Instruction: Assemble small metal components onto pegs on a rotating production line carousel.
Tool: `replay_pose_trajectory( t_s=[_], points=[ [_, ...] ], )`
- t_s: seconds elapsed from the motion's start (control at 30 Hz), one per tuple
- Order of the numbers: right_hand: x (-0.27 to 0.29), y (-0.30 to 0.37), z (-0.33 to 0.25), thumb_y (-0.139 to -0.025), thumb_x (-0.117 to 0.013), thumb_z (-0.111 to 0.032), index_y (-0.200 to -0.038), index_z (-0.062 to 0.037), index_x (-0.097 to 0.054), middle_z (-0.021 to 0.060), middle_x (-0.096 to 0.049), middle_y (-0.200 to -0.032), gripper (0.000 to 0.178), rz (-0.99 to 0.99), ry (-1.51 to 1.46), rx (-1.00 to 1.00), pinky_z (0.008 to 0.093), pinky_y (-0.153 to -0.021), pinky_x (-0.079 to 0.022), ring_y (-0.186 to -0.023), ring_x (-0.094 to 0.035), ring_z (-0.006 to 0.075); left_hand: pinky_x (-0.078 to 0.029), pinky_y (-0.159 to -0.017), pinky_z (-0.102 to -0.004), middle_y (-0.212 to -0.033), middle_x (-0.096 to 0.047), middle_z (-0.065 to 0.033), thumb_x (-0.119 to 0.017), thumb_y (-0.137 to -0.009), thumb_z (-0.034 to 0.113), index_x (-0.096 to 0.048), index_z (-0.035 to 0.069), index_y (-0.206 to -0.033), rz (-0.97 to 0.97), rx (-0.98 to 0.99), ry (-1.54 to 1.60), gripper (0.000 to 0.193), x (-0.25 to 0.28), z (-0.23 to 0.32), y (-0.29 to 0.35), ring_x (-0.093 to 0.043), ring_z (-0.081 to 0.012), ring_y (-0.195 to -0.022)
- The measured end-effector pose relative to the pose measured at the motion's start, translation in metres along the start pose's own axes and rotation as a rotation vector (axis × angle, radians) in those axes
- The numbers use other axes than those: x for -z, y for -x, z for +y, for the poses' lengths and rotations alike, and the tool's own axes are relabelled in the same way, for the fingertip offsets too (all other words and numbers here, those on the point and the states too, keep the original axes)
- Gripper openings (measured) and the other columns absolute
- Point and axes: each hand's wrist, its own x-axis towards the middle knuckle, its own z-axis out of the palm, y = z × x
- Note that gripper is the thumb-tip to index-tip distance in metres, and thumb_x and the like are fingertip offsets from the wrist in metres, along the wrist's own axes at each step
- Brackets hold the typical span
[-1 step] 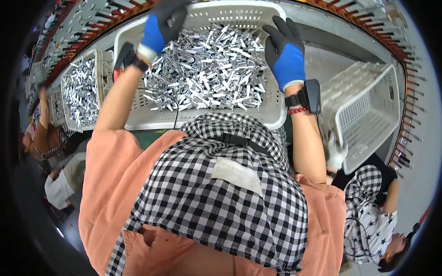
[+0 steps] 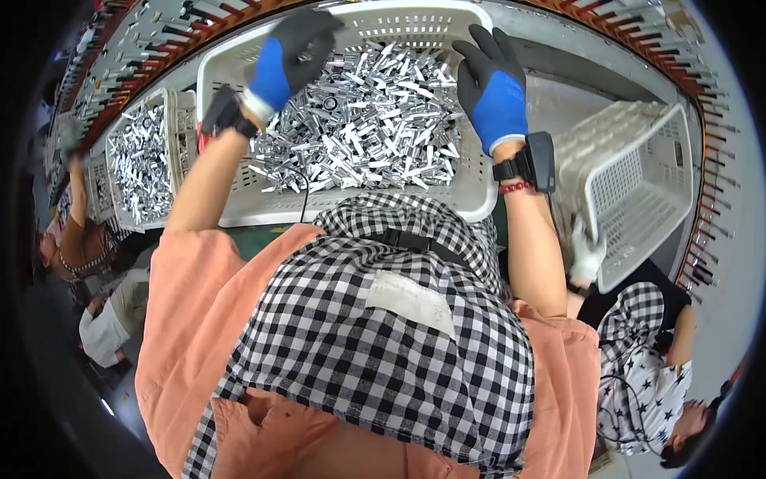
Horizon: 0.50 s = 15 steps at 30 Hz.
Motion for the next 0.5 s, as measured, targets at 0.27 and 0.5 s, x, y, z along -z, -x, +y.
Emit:
replay_pose_trajectory(
  t_s=[0.27, 0.5],
  points=[
    [-0.022, 0.044, 0.054, -0.096, -0.063, -0.011, -0.104, -0.0031, -0.071, 0.0244, -0.069, -0.103, 0.014, -0.202, 0.256, -0.149, 0.0500, -0.086, -0.054, -0.098, -0.066, 0.0432, -0.039, -0.117, -0.0636, -0.151, -0.059, -0.0238, -0.076, -0.090, 0.044, -0.069, 0.011, -0.138, -0.674, -0.075, 0.002, 0.059, -0.057, 0.058, 0.054, -0.052, -0.0510, -0.138],
    [-0.002, 0.009, 0.016, -0.081, -0.078, -0.014, -0.126, -0.0090, -0.074, 0.0160, -0.062, -0.151, 0.045, -0.028, 0.069, -0.064, 0.0543, -0.114, -0.047, -0.143, -0.050, 0.0463, -0.032, -0.122, -0.0627, -0.164, -0.045, -0.0248, -0.088, -0.076, 0.040, -0.060, 0.019, -0.152, -0.676, -0.111, -0.087, 0.084, -0.125, 0.080, 0.038, -0.044, -0.0506, -0.145]
  ],
)
